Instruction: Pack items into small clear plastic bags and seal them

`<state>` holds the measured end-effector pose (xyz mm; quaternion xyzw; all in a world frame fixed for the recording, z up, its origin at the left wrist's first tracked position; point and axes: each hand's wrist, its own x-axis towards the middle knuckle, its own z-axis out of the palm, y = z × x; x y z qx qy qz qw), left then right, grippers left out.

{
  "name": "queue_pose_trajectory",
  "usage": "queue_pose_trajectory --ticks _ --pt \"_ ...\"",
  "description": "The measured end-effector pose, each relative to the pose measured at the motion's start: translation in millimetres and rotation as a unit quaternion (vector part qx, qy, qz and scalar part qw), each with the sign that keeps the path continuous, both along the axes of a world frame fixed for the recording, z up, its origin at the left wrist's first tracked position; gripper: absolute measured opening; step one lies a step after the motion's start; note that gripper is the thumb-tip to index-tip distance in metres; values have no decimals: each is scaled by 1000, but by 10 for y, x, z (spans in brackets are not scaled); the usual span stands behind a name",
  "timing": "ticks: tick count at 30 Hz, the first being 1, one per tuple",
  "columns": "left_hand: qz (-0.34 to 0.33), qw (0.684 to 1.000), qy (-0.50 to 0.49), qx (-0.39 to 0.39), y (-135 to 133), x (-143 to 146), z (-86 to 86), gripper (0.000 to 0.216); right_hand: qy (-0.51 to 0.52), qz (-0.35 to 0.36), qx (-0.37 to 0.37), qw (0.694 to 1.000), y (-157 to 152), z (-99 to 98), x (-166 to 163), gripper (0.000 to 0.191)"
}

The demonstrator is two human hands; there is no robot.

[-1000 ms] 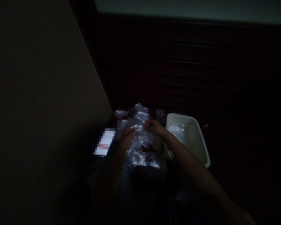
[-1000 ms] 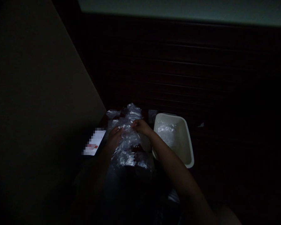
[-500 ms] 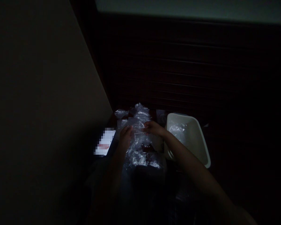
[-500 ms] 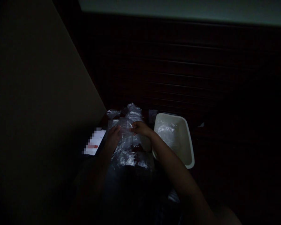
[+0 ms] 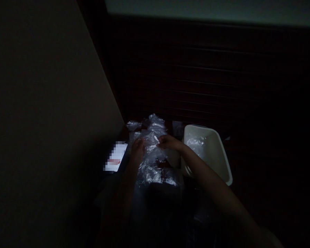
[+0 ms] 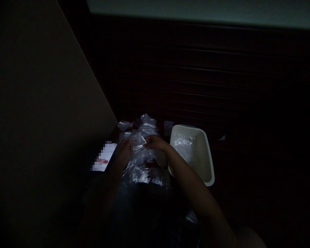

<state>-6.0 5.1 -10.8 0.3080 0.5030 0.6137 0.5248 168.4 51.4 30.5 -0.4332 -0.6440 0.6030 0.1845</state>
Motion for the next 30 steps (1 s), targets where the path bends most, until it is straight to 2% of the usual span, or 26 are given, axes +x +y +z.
queue_pose_trajectory --ticks 4,9,14,18,23,26,30 --pt "-3 1000 2 -5 -3 4 -6 30 -11 -4 33 999 -11 45 -16 41" --pt "-34 999 -6 -3 -33 20 2 29 20 -56 7 998 -46 141 -46 44" --pt "-48 998 -38 -15 -37 44 14 31 43 -88 -8 995 4 115 -30 41" --pt "-47 994 -81 -53 -25 51 35 36 51 -110 -12 993 43 79 -19 39" --pt "-22 994 -95 -45 -3 27 11 39 63 -112 -7 992 50 88 -6 34" --pt "-5 994 -87 -60 10 8 -10 40 67 -115 11 991 58 90 3 30" --pt "-14 994 -89 -62 16 -13 -22 39 65 -144 47 986 81 72 -1 27"
